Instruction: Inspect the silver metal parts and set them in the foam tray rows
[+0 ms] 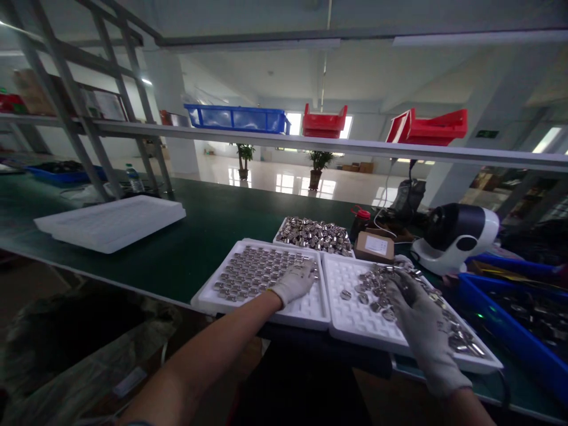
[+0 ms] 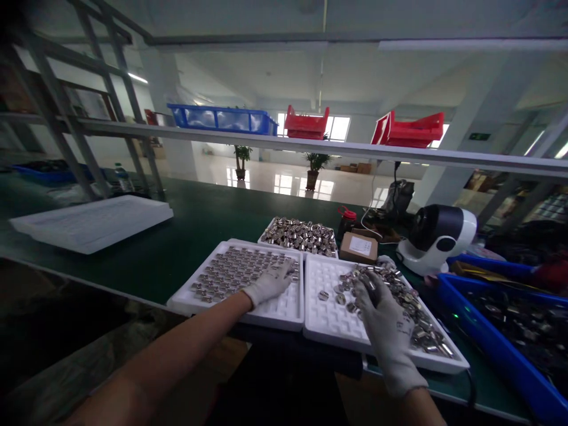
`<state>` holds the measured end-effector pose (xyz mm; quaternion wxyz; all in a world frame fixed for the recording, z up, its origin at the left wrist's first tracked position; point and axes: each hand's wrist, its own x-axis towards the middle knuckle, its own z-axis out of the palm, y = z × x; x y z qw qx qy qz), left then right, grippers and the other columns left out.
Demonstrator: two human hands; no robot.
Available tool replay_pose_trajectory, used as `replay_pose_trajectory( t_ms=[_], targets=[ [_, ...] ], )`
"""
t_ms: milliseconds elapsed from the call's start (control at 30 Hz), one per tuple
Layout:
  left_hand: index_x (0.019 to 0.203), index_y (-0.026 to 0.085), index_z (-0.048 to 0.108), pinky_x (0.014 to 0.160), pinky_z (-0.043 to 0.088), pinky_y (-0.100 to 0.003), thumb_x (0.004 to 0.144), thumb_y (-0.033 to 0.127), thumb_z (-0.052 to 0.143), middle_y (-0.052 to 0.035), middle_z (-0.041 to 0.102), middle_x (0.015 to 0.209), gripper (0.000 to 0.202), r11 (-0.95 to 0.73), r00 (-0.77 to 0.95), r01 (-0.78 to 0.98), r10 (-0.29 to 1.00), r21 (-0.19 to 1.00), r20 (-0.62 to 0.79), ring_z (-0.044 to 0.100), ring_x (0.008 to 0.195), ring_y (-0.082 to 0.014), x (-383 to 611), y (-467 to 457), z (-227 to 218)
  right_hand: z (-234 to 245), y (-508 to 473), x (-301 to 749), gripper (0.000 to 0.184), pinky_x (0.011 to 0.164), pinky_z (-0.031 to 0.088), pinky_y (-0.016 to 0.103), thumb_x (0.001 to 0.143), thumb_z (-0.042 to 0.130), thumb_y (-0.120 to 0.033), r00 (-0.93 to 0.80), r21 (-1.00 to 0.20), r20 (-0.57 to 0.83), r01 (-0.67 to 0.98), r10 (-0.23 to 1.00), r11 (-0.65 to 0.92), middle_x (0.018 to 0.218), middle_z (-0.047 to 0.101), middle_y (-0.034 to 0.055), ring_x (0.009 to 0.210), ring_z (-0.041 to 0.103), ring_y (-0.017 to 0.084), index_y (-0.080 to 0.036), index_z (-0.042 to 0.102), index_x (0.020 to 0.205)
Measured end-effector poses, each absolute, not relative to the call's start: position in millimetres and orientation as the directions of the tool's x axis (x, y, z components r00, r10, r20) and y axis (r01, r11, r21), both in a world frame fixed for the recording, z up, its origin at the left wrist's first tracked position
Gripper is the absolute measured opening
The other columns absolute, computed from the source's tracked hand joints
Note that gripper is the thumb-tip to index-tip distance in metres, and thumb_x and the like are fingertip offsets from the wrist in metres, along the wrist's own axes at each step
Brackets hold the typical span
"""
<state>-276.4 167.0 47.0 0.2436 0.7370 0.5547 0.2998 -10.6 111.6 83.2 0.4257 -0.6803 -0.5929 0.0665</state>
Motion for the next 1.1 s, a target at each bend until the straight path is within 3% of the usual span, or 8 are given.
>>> replay_pose_trajectory(
  t_ms=[167, 367, 467, 567, 733, 933, 1000, 1100],
  targets=[
    [0.122, 0.014, 0.066, 0.117, 0.034, -0.059, 0.097, 0.033, 0.063, -0.0145, 0.062, 0.134, 0.031, -0.302, 0.266, 0.719, 0.952, 0.626, 0.154, 0.052, 0.133, -0.0308, -239.8, 184.7, 37.2, 45.3, 65.6, -46.9, 0.064, 0.1, 0.055, 0.044, 0.086, 0.05, -0.063, 0.156, -0.669, 0.432, 0.716, 0.888, 0.2, 0.119, 0.075, 0.0124, 0.114, 0.07, 0.031, -0.019, 0.069, 0.128],
    [0.123, 0.015, 0.063, 0.11, 0.041, -0.048, 0.088, 0.019, 0.067, -0.0133, 0.063, 0.129, 0.036, -0.338, 0.264, 0.541, 0.938, 0.77, 0.226, 0.057, 0.121, -0.0266, -255.6, 170.6, 53.2, 21.3, 40.8, -69.0, 0.047, 0.08, 0.063, 0.032, 0.097, 0.045, -0.051, -0.005, -0.625, 0.447, 0.714, 0.895, 0.316, 0.11, 0.078, 0.0111, 0.1, 0.076, 0.025, -0.018, 0.072, 0.115],
    [0.139, 0.012, 0.051, 0.081, 0.051, -0.03, 0.091, 0.029, 0.059, -0.0122, 0.069, 0.11, 0.051, -0.331, 0.274, 0.34, 0.93, 0.88, 0.244, 0.062, 0.087, -0.0176, -271.4, 136.0, 68.9, 30.7, 36.1, -78.4, 0.044, 0.084, 0.062, 0.031, 0.098, 0.042, -0.051, -0.023, -0.645, 0.466, 0.676, 0.884, 0.357, 0.103, 0.08, 0.0091, 0.098, 0.076, 0.024, -0.019, 0.073, 0.103],
    [0.141, 0.006, 0.046, 0.056, 0.04, -0.023, 0.101, 0.05, 0.036, -0.0052, 0.065, 0.078, 0.06, -0.286, 0.264, 0.153, 0.934, 0.946, 0.24, 0.045, 0.055, -0.0114, -277.4, 88.5, 78.9, 42.4, 27.5, -90.8, 0.041, 0.084, 0.06, 0.025, 0.101, 0.043, -0.051, -0.1, -0.644, 0.449, 0.652, 0.888, 0.399, 0.102, 0.08, 0.0061, 0.097, 0.076, 0.02, -0.022, 0.071, 0.107],
    [0.097, 0.009, 0.071, 0.055, 0.038, -0.023, 0.097, 0.073, 0.034, 0.0, 0.05, 0.057, 0.073, -0.18, 0.013, -0.174, 0.983, 0.968, 0.185, 0.045, 0.052, -0.0109, -269.4, 30.4, 70.4, 50.9, 8.5, -112.9, 0.036, 0.076, 0.057, 0.016, 0.104, 0.042, -0.043, -0.221, -0.617, 0.455, 0.621, 0.863, 0.484, 0.102, 0.08, 0.0068, 0.096, 0.076, 0.017, -0.022, 0.07, 0.111],
    [0.07, 0.015, 0.062, 0.052, 0.036, -0.023, 0.091, 0.08, 0.039, 0.0007, 0.049, 0.054, 0.072, -0.108, -0.207, -0.343, 0.978, 0.933, 0.037, 0.044, 0.051, -0.0106, -258.8, 16.5, 51.9, 47.6, -5.4, -126.4, 0.036, 0.068, 0.056, 0.014, 0.105, 0.04, -0.04, -0.293, -0.584, 0.46, 0.611, 0.838, 0.534, 0.092, 0.079, 0.0058, 0.082, 0.077, 0.015, -0.022, 0.07, 0.113],
    [0.066, 0.016, 0.058, 0.049, 0.031, -0.023, 0.089, 0.082, 0.041, 0.0021, 0.044, 0.051, 0.072, -0.065, -0.199, -0.414, 0.98, 0.908, -0.02, 0.039, 0.048, -0.0097, -257.5, 14.0, 53.5, 43.5, -10.7, -129.0, 0.038, 0.061, 0.055, 0.016, 0.106, 0.037, -0.04, -0.33, -0.52, 0.492, 0.63, 0.805, 0.577, 0.079, 0.077, 0.0044, 0.067, 0.075, 0.015, -0.023, 0.071, 0.108],
    [0.061, 0.016, 0.055, 0.048, 0.025, -0.024, 0.089, 0.081, 0.042, 0.0025, 0.041, 0.048, 0.072, -0.043, -0.158, -0.417, 0.987, 0.908, -0.026, 0.034, 0.046, -0.0086, -256.1, 10.1, 59.5, 34.7, -18.9, -130.2, 0.046, 0.048, 0.048, 0.022, 0.106, 0.031, -0.042, -0.417, -0.251, 0.559, 0.739, 0.717, 0.625, 0.062, 0.07, 0.0036, 0.05, 0.068, 0.018, -0.024, 0.072, 0.097]
  ],
)
